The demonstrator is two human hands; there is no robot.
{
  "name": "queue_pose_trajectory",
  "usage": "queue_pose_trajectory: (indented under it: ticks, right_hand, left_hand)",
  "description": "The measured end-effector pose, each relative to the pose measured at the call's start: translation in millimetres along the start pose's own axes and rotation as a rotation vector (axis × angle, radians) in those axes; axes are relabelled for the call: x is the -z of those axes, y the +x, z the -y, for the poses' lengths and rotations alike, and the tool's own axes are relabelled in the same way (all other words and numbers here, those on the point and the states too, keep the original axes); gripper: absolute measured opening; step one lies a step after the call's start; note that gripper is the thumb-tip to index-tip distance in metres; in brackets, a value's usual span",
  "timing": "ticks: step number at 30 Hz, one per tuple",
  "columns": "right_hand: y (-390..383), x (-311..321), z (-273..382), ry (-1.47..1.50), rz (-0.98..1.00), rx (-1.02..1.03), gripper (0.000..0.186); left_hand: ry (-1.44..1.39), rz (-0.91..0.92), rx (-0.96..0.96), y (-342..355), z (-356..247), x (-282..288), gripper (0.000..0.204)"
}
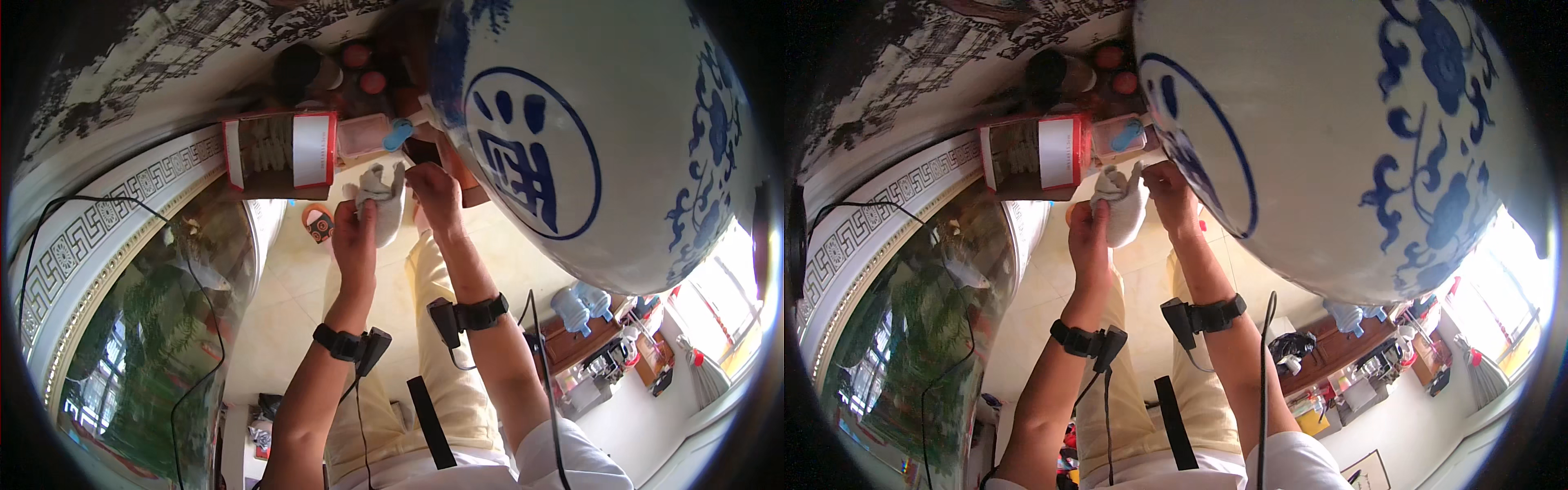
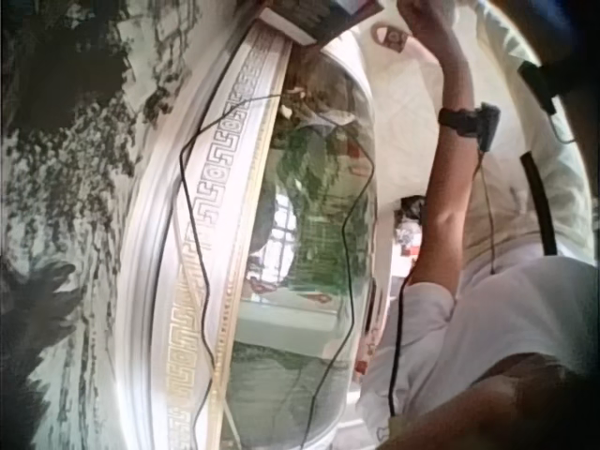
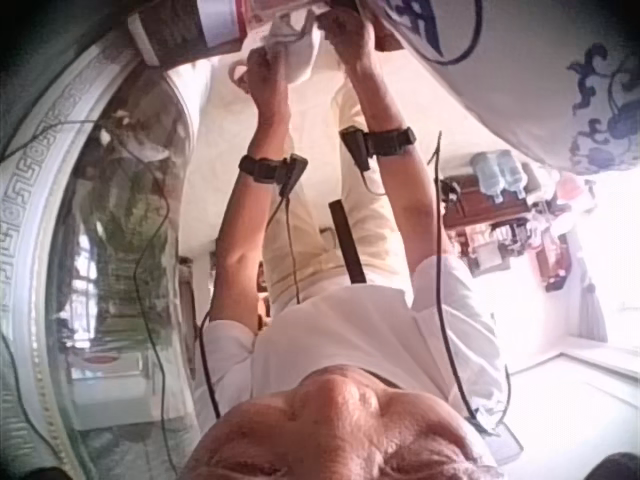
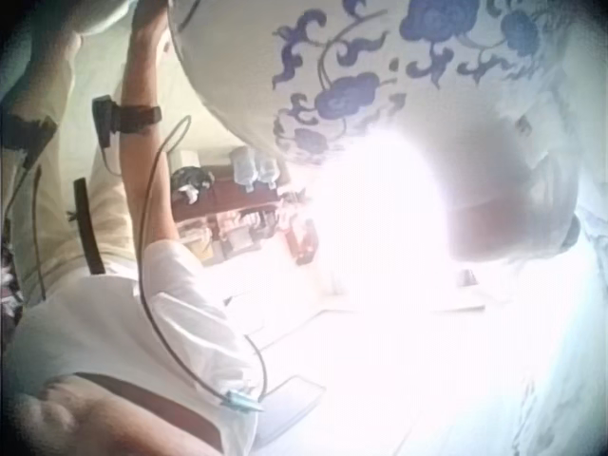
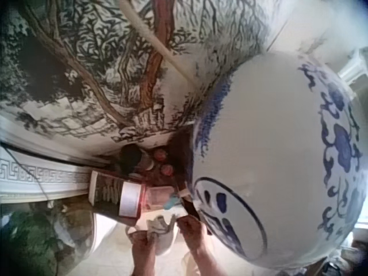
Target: Fetching water, washing a cloth, and wiping down a large porcelain vase and nearby items.
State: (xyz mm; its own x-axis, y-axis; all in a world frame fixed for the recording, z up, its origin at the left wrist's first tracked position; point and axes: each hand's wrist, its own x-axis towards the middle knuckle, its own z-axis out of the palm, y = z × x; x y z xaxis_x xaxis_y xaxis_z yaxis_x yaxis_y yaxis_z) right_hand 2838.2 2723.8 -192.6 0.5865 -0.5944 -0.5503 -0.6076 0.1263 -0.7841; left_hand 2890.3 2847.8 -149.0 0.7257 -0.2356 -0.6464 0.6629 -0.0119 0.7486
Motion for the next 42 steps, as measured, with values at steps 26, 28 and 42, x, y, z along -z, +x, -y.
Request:
queue_pose_trajectory:
  ticks: [26,28,42]
  right_hand:
    - [3,-12,-4,0.203,0.206,-0.195,0.008]
    - [11,8,-33,-0.068,-0.070,0.131,0.007]
    - [29,-31,23,0.533,-0.392,0.232,0.020]
  left_hand:
    - [0.145,0.110,-0.078,-17,-3,-2,0.016]
    - [0.108,0.085,-0.080,-26,-5,-15,0.015]
    - [-0.057,-0.078,-0.075,3,-9,-8,0.016]
